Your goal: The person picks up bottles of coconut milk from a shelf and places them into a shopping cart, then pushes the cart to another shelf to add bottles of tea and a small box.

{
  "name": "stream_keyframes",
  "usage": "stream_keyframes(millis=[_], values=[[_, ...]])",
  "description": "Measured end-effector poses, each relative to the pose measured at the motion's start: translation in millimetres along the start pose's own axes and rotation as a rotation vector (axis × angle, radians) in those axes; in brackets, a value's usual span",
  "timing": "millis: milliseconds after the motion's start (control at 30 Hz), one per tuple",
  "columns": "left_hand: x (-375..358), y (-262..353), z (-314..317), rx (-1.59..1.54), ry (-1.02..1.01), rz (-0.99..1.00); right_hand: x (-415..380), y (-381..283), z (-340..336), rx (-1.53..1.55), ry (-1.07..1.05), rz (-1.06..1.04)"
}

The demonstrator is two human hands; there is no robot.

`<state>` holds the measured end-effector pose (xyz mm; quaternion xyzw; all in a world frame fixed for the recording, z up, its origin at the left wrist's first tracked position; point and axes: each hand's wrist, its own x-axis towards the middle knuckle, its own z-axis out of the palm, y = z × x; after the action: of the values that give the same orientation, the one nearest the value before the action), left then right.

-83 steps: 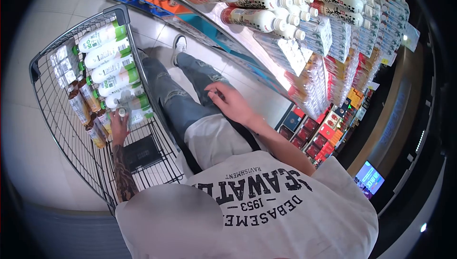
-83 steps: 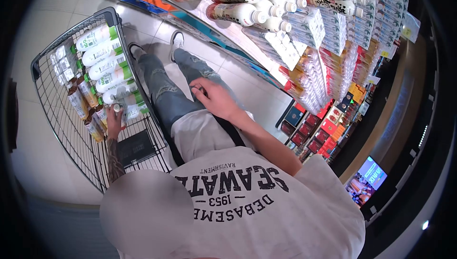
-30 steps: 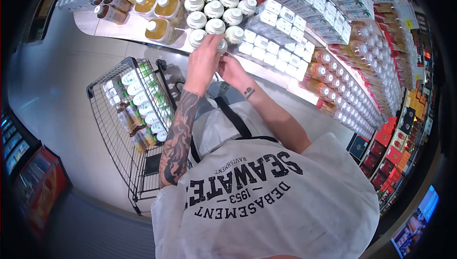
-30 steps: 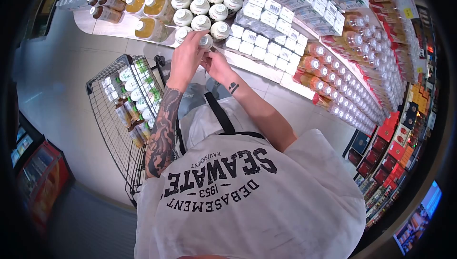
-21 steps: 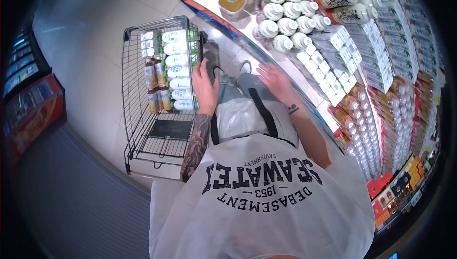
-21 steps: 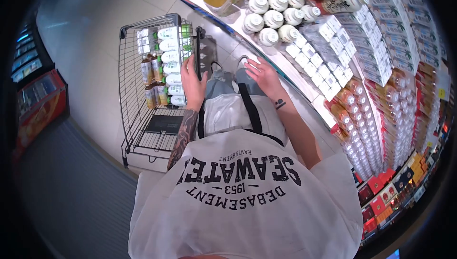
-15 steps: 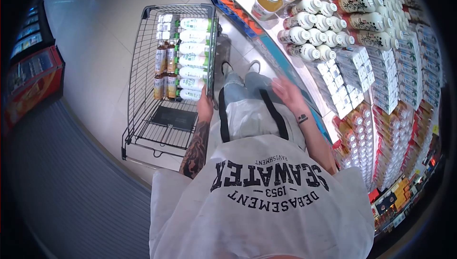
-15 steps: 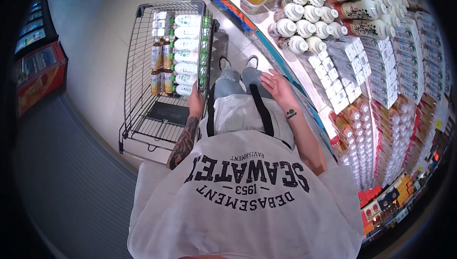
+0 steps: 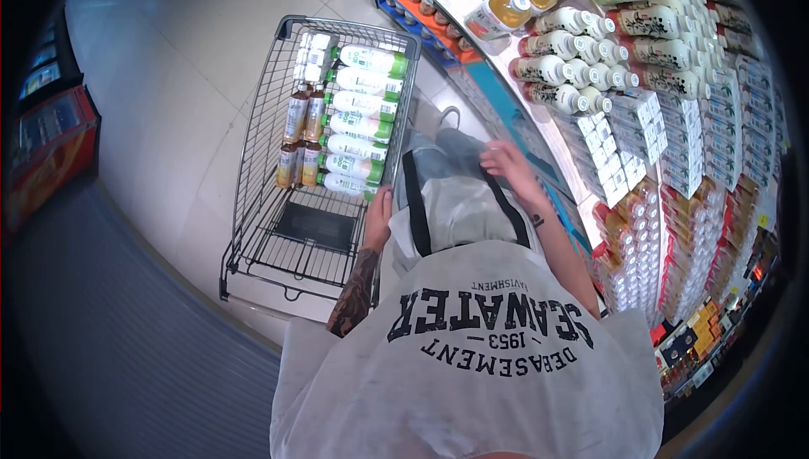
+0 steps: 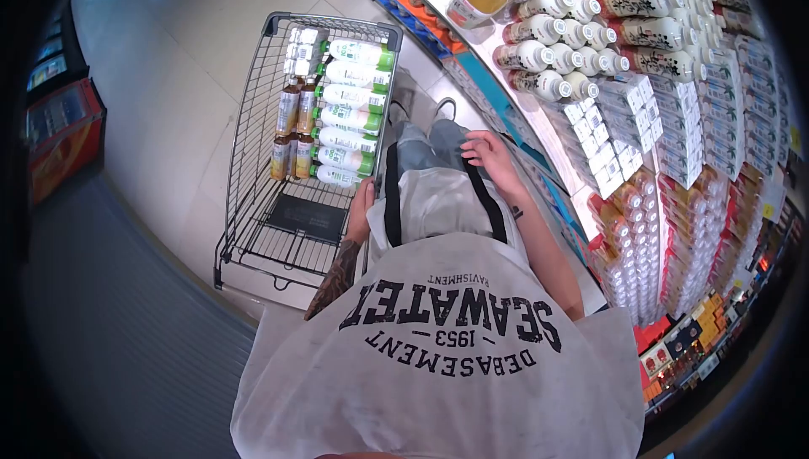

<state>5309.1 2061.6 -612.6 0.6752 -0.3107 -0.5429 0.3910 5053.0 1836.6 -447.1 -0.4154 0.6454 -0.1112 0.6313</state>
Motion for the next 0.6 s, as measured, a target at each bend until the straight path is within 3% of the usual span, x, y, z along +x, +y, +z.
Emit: stream_keyframes(millis=[67,167,233,300,433,500,600], values=[[4.1,-32.0,-17.2,-0.141,-0.070,-0.151,-0.9,6.9,-0.6,-0.011,0.060,0.046],[37.2,-30.4,-55.0,-0.085,0.032,-0.203,-5.5,10.5,0.7,-0.016,0.109,0.061],[83.1,-38.1,-78.0,0.092,0.105,-0.036,-9.1,20.7,1.6,-0.005,0.120,0.083],[147.9,-52.7,-101.7,0.364,0.182,0.263,-10.3,35.3,8.4,0.019,0.129,0.124],[260.6,-2.8,-119.4,0.532,0.248,0.287,-26.3,63.7,12.5,0.006,0.144,0.107],[316.7,-17.0,-115.8,0.589,0.262,0.195,-35.1,64.9,18.8,-0.042,0.189,0.143],[343.7,-29.9,-98.9,0.661,0.277,0.052,-45.0,71.0,25.0,-0.043,0.248,0.157]])
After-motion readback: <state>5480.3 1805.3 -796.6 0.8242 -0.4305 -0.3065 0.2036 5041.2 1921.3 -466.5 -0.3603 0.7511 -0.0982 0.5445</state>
